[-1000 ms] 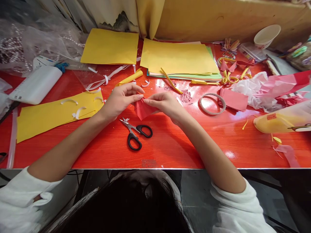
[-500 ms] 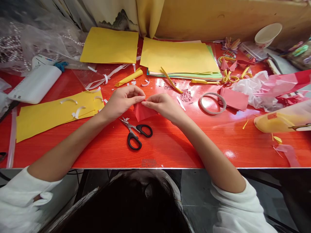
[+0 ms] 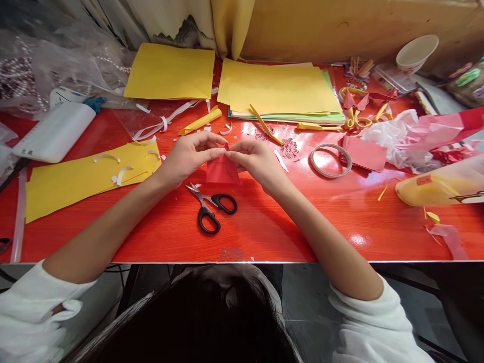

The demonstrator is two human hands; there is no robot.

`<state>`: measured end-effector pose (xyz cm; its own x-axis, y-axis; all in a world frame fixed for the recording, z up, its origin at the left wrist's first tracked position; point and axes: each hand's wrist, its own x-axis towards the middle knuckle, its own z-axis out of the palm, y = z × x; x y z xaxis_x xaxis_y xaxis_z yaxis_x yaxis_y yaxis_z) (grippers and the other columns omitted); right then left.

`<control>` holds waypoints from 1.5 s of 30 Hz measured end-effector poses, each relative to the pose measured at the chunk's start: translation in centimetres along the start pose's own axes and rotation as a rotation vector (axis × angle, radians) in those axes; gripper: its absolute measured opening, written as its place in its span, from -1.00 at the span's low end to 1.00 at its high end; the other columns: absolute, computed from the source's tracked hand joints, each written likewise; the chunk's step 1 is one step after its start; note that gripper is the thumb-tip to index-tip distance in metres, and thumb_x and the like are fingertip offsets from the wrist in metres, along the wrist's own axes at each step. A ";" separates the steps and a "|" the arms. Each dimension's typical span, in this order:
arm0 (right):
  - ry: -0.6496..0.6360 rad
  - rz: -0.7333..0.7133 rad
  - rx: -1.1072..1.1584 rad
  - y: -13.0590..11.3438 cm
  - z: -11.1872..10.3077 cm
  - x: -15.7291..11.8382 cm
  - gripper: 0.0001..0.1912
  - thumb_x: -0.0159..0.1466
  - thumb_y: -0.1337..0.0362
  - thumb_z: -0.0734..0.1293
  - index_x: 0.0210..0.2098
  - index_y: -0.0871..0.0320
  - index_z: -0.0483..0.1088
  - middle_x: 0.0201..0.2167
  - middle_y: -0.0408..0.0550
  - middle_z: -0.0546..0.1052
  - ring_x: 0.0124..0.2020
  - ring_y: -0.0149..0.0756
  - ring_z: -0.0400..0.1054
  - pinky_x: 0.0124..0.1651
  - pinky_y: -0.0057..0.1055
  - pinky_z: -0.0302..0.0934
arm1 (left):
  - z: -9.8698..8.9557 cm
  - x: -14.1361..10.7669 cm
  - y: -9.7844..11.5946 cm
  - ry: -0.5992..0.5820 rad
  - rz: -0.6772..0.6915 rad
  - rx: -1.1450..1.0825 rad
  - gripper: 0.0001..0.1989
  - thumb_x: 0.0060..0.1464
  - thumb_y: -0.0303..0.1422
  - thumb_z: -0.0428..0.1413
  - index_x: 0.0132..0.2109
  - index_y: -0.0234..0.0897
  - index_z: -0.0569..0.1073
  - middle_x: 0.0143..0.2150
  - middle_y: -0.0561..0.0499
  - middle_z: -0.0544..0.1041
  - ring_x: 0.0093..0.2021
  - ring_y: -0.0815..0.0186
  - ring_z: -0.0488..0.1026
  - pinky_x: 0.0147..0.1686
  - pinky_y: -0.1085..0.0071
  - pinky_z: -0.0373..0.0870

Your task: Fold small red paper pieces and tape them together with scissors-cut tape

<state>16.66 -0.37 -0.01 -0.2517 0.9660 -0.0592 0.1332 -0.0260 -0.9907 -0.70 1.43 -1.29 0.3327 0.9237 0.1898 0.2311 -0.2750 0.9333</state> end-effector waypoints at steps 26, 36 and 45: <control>0.034 0.081 0.203 0.3 -0.1 0.4 -0.95 0.11 0.34 0.34 -0.39 0.17 0.41 -0.49 -0.13 0.47 -0.48 -0.43 0.41 -0.35 -0.45 0.39 | 0.5 -1.0 1.3 0.006 0.064 0.202 -0.86 0.05 -0.43 0.07 -0.20 -0.24 0.45 -0.30 0.06 0.53 -0.35 0.41 0.44 -0.30 0.46 0.34; -0.070 0.023 0.211 0.2 -0.4 0.3 -0.86 0.15 0.25 0.37 -0.38 0.23 0.45 -0.40 -0.02 0.53 -0.34 -0.30 0.49 -0.13 -0.27 0.41 | 0.1 -0.5 1.4 -0.005 0.053 0.195 -0.80 0.10 -0.28 0.07 -0.31 -0.30 0.53 -0.31 0.01 0.54 -0.28 0.35 0.42 -0.25 0.42 0.33; 0.000 0.025 0.051 -0.2 -0.4 0.4 -0.79 0.14 0.22 0.40 -0.31 0.24 0.41 -0.45 -0.08 0.51 -0.45 -0.43 0.45 -0.26 -0.42 0.40 | 0.3 0.0 0.0 0.003 -0.115 -0.111 -0.88 -0.04 -0.45 0.17 -0.28 -0.35 0.49 -0.30 0.01 0.53 -0.26 0.34 0.46 -0.22 0.39 0.36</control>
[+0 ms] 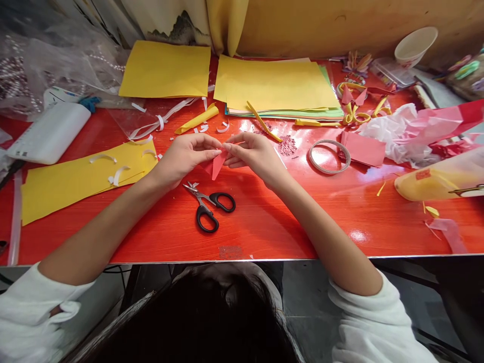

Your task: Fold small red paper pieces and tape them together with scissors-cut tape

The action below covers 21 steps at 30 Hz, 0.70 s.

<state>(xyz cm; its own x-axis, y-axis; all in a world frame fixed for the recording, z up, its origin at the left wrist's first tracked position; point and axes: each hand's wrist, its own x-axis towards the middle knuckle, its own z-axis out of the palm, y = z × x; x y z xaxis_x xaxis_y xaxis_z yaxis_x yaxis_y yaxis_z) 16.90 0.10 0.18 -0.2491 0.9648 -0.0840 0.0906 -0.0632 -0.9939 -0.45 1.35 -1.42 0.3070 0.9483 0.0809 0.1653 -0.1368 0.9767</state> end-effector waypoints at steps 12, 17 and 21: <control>-0.021 -0.085 -0.141 -0.1 -0.1 -0.1 -0.86 0.19 0.27 0.33 -0.44 0.23 0.38 -0.52 -0.14 0.40 -0.46 -0.44 0.34 -0.33 -0.44 0.31 | 0.2 -0.2 0.8 -0.001 -0.041 -0.022 -0.95 -0.06 -0.50 0.17 -0.36 -0.35 0.45 -0.49 0.10 0.45 -0.48 0.47 0.35 -0.45 0.48 0.27; -0.087 -0.129 -0.369 0.2 -0.5 0.1 -0.76 0.20 0.26 0.32 -0.55 0.23 0.33 -0.60 -0.18 0.31 -0.51 -0.48 0.22 -0.40 -0.47 0.17 | 0.3 -0.1 0.4 0.049 -0.007 -0.054 -0.91 -0.08 -0.53 0.17 -0.36 -0.34 0.43 -0.40 0.09 0.46 -0.38 0.46 0.39 -0.33 0.47 0.32; -0.106 -0.128 -0.432 -0.1 -0.6 -0.1 -0.78 0.20 0.29 0.31 -0.54 0.25 0.38 -0.62 -0.18 0.33 -0.54 -0.50 0.19 -0.44 -0.46 0.08 | 0.2 -0.1 0.6 0.014 -0.007 -0.029 -0.93 -0.06 -0.48 0.17 -0.34 -0.34 0.43 -0.37 0.08 0.46 -0.36 0.45 0.38 -0.33 0.48 0.30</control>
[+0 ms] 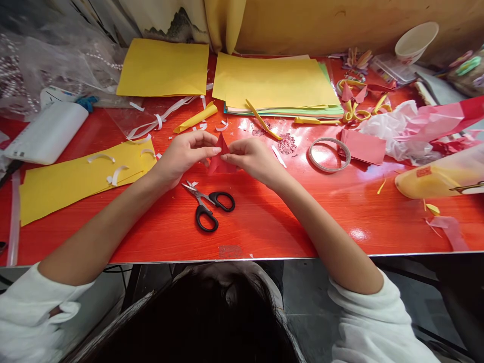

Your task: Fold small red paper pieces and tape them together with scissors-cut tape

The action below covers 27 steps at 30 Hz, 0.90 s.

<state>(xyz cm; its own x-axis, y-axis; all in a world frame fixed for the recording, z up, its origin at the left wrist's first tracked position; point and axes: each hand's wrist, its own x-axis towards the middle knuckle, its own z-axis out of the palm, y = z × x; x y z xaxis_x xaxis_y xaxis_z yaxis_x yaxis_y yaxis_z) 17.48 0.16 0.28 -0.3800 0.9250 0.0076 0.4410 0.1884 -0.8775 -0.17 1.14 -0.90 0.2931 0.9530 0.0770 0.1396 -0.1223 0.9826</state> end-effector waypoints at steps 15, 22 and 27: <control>-0.278 0.201 0.292 -0.7 1.0 -0.3 -0.85 0.13 0.28 0.40 -0.50 0.23 0.48 -0.55 -0.09 0.55 -0.47 -0.35 0.48 -0.31 -0.40 0.41 | 0.4 -0.7 0.4 -0.014 -0.034 -0.027 -0.72 -0.05 -0.23 0.21 -0.51 -0.33 0.36 -0.54 0.10 0.35 -0.49 0.47 0.27 -0.44 0.49 0.22; -0.229 0.218 0.376 -0.7 0.8 -0.2 -0.84 0.14 0.25 0.40 -0.46 0.24 0.48 -0.50 -0.05 0.56 -0.47 -0.36 0.47 -0.30 -0.38 0.43 | 0.2 -0.3 0.2 -0.046 -0.071 -0.133 -0.81 0.00 -0.27 0.19 -0.39 -0.32 0.41 -0.44 0.05 0.41 -0.43 0.45 0.36 -0.39 0.48 0.33; -0.081 0.175 0.551 0.3 0.2 0.2 -0.85 0.14 0.26 0.40 -0.43 0.23 0.44 -0.50 -0.09 0.51 -0.47 -0.41 0.42 -0.27 -0.38 0.42 | -0.8 -0.3 1.1 -0.124 0.159 0.104 -0.78 -0.02 -0.38 0.18 -0.15 -0.20 0.44 -0.21 0.04 0.46 -0.17 0.35 0.42 -0.15 0.42 0.37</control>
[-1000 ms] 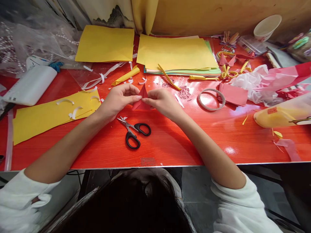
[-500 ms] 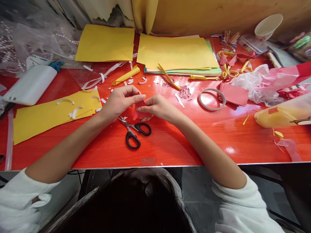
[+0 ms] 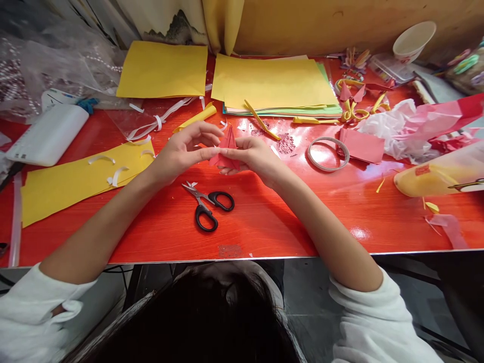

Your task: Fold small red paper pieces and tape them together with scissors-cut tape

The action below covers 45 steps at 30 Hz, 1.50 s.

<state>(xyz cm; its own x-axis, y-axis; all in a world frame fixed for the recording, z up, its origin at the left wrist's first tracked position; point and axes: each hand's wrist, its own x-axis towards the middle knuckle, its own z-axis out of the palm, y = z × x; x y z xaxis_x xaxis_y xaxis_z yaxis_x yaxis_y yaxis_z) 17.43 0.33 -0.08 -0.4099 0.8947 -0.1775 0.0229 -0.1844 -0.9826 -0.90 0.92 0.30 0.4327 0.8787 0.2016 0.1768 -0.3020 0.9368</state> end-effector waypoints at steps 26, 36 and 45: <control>-0.049 0.013 0.048 -0.5 -0.6 -0.4 -0.90 0.11 0.34 0.41 -0.49 0.22 0.41 -0.43 -0.03 0.54 -0.30 -0.27 0.50 -0.14 -0.28 0.43 | 0.1 -0.1 -0.7 0.036 0.168 0.343 -0.78 0.04 -0.16 0.14 -0.39 -0.22 0.48 -0.33 0.02 0.44 -0.28 0.34 0.36 -0.16 0.35 0.32; -0.073 -0.029 0.021 -1.1 -0.4 -0.7 -0.92 0.10 0.41 0.38 -0.37 0.22 0.46 -0.35 -0.04 0.55 -0.24 -0.29 0.48 -0.06 -0.28 0.38 | 0.1 -0.1 -0.4 0.084 0.173 0.371 -0.86 0.05 -0.24 0.14 -0.37 -0.21 0.47 -0.25 0.01 0.43 -0.23 0.35 0.36 -0.23 0.41 0.31; -0.020 -0.092 -0.036 -1.2 0.3 -0.7 -0.75 0.06 0.45 0.41 -0.23 0.23 0.48 -0.27 -0.03 0.55 -0.15 -0.26 0.45 0.02 -0.27 0.32 | 0.4 -0.2 -0.3 0.152 0.138 0.373 -0.88 0.05 -0.32 0.14 -0.39 -0.25 0.42 -0.27 0.01 0.44 -0.22 0.34 0.37 -0.28 0.42 0.28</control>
<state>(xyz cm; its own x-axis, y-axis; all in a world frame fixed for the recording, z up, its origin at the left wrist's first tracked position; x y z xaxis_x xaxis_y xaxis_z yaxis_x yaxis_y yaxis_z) 17.43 -0.18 1.28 -0.4300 0.8988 -0.0857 0.0170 -0.0869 -0.9961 -0.70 0.72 -0.09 0.3443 0.8567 0.3841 0.4461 -0.5093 0.7360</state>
